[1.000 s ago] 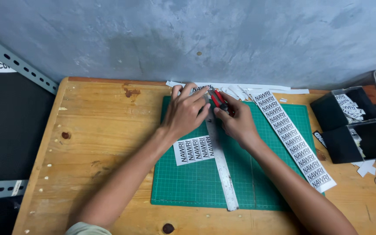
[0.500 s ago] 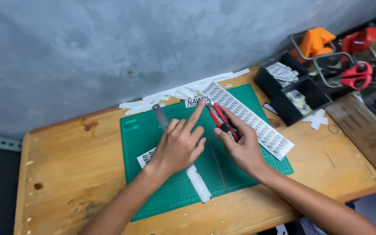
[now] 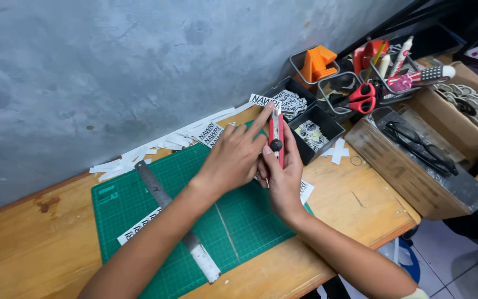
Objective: The person uses a metal ruler and a red utility knife to cut a sheet of white paper printed with the word 'NAWRI' into smaller rectangular pieces on a green cutting mat. They repeatedly align the ruler, slice the paper, and move the cut pieces aside.
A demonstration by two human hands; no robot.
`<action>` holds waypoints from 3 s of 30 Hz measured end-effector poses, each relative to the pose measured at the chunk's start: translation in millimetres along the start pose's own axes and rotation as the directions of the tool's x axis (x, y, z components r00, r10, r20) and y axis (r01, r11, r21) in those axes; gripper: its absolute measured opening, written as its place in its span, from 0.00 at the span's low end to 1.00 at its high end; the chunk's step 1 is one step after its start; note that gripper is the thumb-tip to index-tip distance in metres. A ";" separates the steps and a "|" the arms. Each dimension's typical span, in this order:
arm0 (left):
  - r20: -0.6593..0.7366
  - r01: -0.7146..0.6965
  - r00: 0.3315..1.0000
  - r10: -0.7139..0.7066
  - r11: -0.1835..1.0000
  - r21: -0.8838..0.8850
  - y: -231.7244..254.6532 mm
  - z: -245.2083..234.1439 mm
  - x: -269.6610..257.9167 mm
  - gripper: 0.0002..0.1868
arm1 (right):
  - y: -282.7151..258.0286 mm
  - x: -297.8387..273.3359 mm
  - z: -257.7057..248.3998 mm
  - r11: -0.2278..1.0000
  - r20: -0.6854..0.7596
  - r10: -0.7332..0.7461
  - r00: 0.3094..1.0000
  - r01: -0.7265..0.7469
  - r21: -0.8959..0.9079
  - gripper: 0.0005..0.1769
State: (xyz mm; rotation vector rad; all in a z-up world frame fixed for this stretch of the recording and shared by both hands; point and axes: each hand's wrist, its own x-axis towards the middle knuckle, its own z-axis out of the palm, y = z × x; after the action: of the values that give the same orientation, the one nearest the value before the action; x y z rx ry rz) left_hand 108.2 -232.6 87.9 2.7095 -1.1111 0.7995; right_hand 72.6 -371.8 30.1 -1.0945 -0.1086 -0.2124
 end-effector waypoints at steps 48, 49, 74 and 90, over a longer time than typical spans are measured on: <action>0.072 0.586 0.808 -0.584 0.788 -0.188 38.0 -61.3 -242.1 0.47 | 15.8 -60.0 40.6 0.886 0.420 0.278 0.864 -0.062 -0.459 0.44; 0.066 0.590 0.806 -0.589 0.786 -0.187 38.5 -58.8 -244.8 0.47 | 14.0 -61.2 45.5 0.886 0.427 0.277 0.861 -0.057 -0.459 0.44; 0.283 0.678 0.733 -0.619 0.699 -0.226 48.3 -74.8 -259.1 0.59 | 25.7 -70.0 60.4 0.840 0.427 0.408 0.807 -0.148 -0.523 0.43; 0.308 0.690 0.716 -0.627 0.702 -0.177 47.8 -69.7 -257.8 0.63 | 29.8 -70.2 55.3 0.845 0.441 0.406 0.800 -0.145 -0.515 0.43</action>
State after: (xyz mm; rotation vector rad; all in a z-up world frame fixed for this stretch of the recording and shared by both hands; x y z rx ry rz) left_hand -107.4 -86.6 12.0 2.6709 -0.1575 0.1919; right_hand 11.8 -301.2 15.9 -1.6115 -0.4112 0.3778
